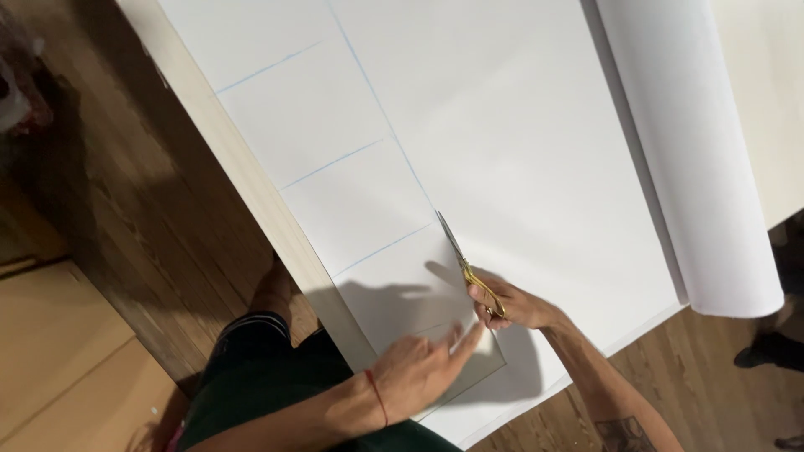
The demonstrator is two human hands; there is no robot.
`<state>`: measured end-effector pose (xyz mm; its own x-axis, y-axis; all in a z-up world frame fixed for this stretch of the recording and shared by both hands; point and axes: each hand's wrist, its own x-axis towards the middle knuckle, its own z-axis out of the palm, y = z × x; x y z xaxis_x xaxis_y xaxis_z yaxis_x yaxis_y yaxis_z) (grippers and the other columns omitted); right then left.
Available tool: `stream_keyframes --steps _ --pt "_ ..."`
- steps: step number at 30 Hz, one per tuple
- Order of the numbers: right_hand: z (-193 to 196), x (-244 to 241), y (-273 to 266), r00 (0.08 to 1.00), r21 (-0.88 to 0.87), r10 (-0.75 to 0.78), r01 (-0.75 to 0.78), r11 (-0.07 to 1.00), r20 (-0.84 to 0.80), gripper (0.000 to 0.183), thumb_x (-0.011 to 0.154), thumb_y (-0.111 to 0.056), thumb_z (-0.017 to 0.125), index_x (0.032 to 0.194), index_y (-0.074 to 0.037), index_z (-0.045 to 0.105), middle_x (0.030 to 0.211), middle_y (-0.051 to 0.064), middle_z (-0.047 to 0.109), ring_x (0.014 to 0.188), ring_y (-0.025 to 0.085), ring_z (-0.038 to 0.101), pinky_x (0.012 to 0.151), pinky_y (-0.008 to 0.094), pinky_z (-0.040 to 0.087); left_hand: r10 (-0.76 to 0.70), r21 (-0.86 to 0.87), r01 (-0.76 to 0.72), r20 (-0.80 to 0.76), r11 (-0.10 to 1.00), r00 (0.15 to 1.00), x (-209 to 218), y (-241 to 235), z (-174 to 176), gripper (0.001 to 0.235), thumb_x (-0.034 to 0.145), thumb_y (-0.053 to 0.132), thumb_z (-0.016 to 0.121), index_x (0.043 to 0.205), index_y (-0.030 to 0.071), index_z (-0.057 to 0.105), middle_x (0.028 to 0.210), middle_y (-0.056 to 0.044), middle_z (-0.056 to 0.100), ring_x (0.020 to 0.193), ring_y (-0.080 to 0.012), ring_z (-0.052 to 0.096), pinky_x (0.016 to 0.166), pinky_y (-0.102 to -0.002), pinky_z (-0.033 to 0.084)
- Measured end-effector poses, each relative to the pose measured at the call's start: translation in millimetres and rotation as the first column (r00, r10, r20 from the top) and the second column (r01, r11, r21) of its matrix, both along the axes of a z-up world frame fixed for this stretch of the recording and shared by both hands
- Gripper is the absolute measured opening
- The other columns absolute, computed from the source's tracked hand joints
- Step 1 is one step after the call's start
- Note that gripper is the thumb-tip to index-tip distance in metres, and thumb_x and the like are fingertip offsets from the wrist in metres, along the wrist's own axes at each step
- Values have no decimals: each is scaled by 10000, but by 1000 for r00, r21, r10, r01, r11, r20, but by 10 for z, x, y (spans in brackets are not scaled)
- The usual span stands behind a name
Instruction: Cutting a large sheet of white material into smaller rectangular pieces using scissors along marked lines
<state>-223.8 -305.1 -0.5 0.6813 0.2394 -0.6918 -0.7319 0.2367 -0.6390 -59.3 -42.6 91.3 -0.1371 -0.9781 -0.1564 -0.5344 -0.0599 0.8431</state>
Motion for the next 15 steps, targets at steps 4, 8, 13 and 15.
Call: stream_keyframes --steps 4,8,13,15 --pt "216 167 -18 971 -173 125 -162 972 -204 710 1044 -745 523 1390 -128 582 541 -2 458 465 113 429 494 288 397 -280 182 335 -274 924 920 -34 -23 -6 1200 1080 516 750 1881 111 -46 637 -44 419 437 -197 367 456 -409 531" --pt "260 135 -60 980 -76 112 -126 989 -164 1024 1020 -746 548 1815 -132 349 569 -38 561 442 75 462 415 240 400 -390 -80 413 209 907 897 -456 -47 -776 720 1132 690 508 1577 125 484 1258 -127 730 1196 -299 636 1040 -478 448" --pt "300 152 -130 966 -101 112 -139 985 -235 878 1018 -757 510 1395 2 734 608 -35 571 477 82 492 448 256 449 -253 -201 494 665 846 703 -564 -292 -1421 1029 1101 825 110 1856 127 145 1955 -113 192 1830 -275 143 1476 -674 23" --pt "146 34 -173 986 -35 106 -112 993 -126 826 1033 -752 555 1412 -33 702 661 -13 668 459 72 553 373 227 423 -82 -377 265 437 888 896 -650 -259 -1695 1114 978 890 588 1805 157 441 1934 -141 355 1812 -343 279 1489 -614 215"
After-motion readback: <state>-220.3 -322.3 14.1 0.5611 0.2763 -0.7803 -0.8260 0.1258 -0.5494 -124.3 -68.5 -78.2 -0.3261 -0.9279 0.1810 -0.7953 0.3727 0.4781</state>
